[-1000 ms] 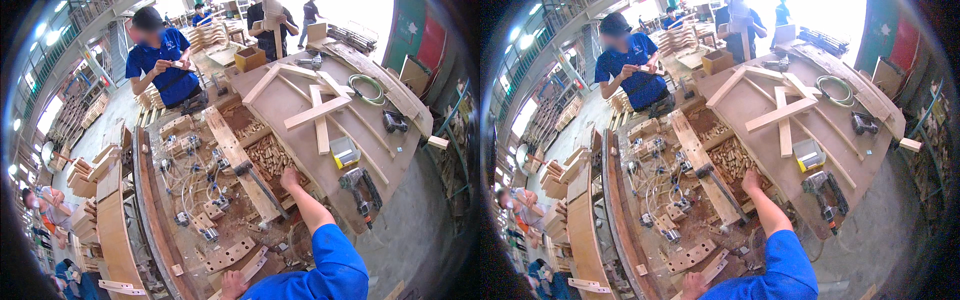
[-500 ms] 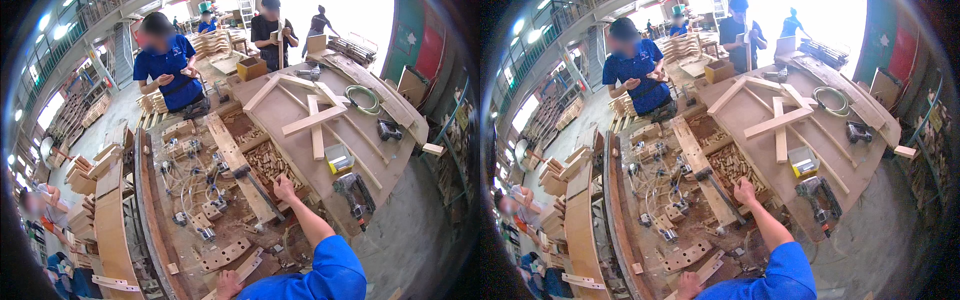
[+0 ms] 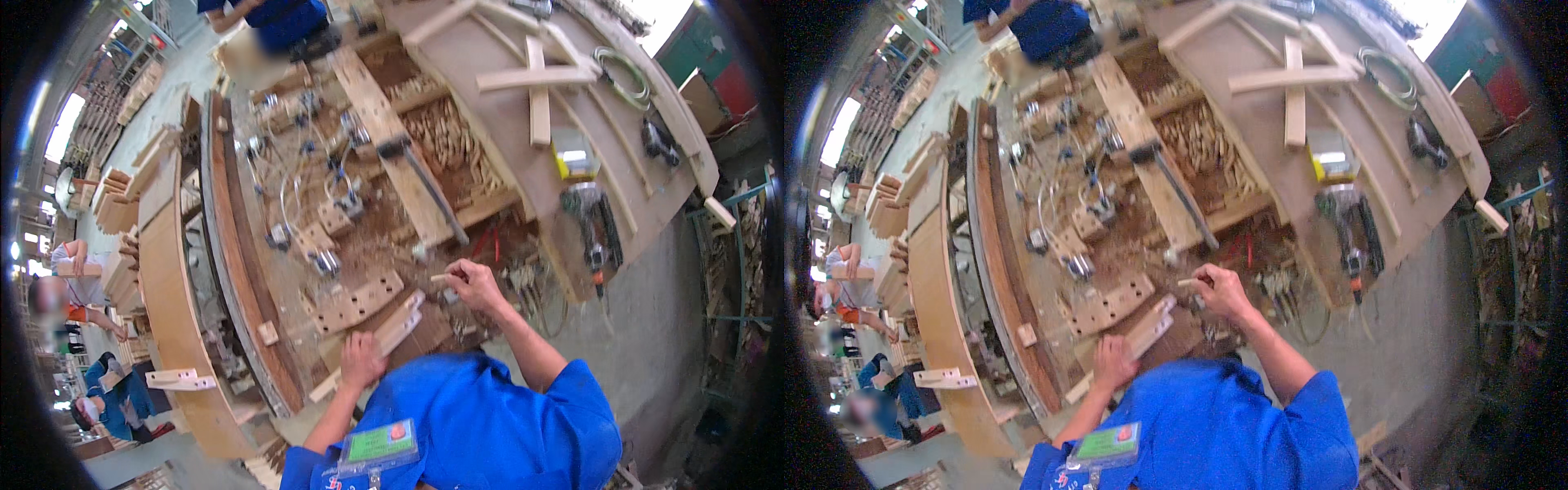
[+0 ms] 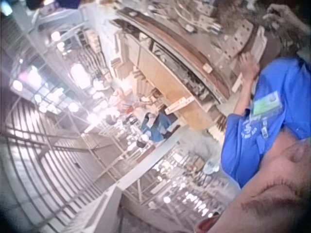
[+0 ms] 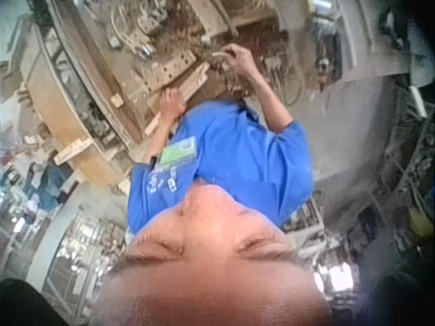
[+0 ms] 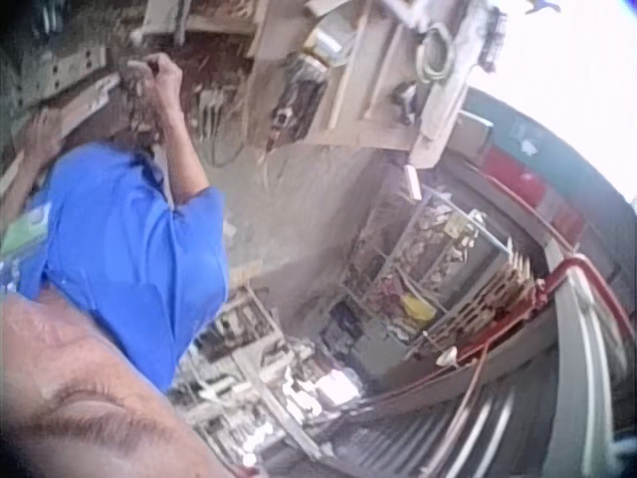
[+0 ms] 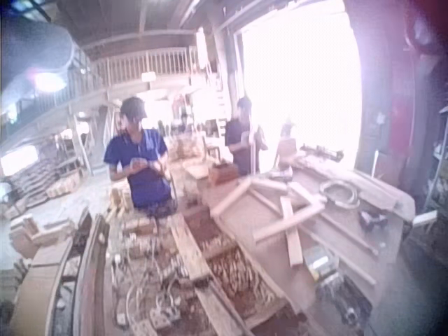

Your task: The person assembles wooden furniture components by inserting dowels into pre-drilled holes and using a pneumatic nail gun to fasten pieces together. The person repeatedly picks up wooden parts, aligns them, inserts dowels, and nails them in place on a workbench.

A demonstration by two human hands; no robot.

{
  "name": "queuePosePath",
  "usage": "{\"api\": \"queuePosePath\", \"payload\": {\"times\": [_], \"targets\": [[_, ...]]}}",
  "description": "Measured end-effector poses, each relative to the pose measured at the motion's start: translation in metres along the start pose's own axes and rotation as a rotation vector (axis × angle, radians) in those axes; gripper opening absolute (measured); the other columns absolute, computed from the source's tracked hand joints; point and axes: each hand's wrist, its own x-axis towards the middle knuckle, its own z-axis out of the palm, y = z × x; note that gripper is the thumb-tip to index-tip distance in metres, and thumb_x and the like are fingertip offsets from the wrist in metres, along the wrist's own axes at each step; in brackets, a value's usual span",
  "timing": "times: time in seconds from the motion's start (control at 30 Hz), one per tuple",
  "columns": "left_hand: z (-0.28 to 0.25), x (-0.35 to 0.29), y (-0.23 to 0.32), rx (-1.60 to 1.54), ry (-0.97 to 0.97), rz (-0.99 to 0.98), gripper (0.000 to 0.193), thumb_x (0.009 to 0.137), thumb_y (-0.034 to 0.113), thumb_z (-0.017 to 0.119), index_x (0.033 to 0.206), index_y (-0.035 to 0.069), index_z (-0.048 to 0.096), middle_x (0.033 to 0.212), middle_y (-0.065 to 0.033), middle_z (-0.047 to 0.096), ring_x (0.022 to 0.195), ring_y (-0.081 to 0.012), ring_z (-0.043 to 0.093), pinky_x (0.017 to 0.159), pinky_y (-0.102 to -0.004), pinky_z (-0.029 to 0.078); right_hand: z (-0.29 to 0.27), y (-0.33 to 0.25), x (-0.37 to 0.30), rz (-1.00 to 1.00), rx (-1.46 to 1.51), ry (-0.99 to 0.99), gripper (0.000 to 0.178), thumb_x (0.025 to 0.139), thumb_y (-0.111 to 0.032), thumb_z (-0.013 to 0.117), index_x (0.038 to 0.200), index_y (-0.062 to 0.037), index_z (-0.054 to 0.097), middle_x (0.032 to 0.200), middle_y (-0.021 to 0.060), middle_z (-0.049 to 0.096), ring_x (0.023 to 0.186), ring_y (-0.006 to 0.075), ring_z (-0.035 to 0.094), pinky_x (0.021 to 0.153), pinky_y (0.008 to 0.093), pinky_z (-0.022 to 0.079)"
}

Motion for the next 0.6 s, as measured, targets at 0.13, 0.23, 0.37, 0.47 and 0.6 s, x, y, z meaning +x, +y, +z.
{"api": "queuePosePath", "payload": {"times": [0.13,0.23,0.37,0.47,0.6], "targets": [[0.002,0.003,0.006,-0.055,-0.032,-0.058,0.059,0.071,0.031,0.087,0.117,0.009,0.057,0.107,-0.0152,0.055,0.102,-0.0386,0.059,0.086,-0.0524,0.051,0.026,0.016,-0.014,-0.149,-0.13,-0.06,0.016,0.095,-0.017,0.075,0.103,-0.0031,0.074,0.097,0.019,0.076,0.09,0.0373,0.074,0.08,0.0437,0.058],[0.0,0.004,0.006,-0.061,-0.031,-0.062,0.058,0.072,0.03,0.086,0.118,0.009,0.057,0.107,-0.0152,0.055,0.102,-0.0386,0.059,0.086,-0.0525,0.051,0.044,0.022,-0.011,-0.128,-0.188,-0.103,0.019,0.096,-0.02,0.072,0.105,-0.0037,0.074,0.103,0.0195,0.074,0.099,0.041,0.072,0.087,0.0477,0.057],[-0.003,0.006,0.006,-0.05,-0.05,-0.072,0.059,0.071,0.028,0.086,0.119,0.009,0.058,0.107,-0.015,0.055,0.102,-0.0387,0.059,0.087,-0.0523,0.051,0.061,0.03,0.001,-0.125,-0.304,-0.175,0.026,0.099,-0.026,0.065,0.111,-0.0034,0.072,0.11,0.0207,0.073,0.108,0.042,0.07,0.095,0.0514,0.055],[-0.002,0.006,0.004,-0.057,-0.048,-0.077,0.061,0.07,0.028,0.087,0.12,0.009,0.057,0.107,-0.0149,0.056,0.102,-0.0386,0.059,0.086,-0.0518,0.051,0.06,0.026,0.008,-0.157,-0.384,-0.236,0.025,0.098,-0.023,0.065,0.112,-0.0039,0.071,0.111,0.0216,0.073,0.109,0.0423,0.07,0.094,0.052,0.056],[-0.001,0.006,0.004,-0.049,-0.035,-0.065,0.063,0.069,0.028,0.087,0.121,0.009,0.057,0.108,-0.0146,0.056,0.101,-0.0383,0.059,0.085,-0.0506,0.052,0.054,0.024,0.017,-0.242,-0.438,-0.361,0.023,0.097,-0.022,0.065,0.112,-0.0052,0.07,0.11,0.0216,0.073,0.107,0.0424,0.071,0.091,0.0524,0.057]]}}
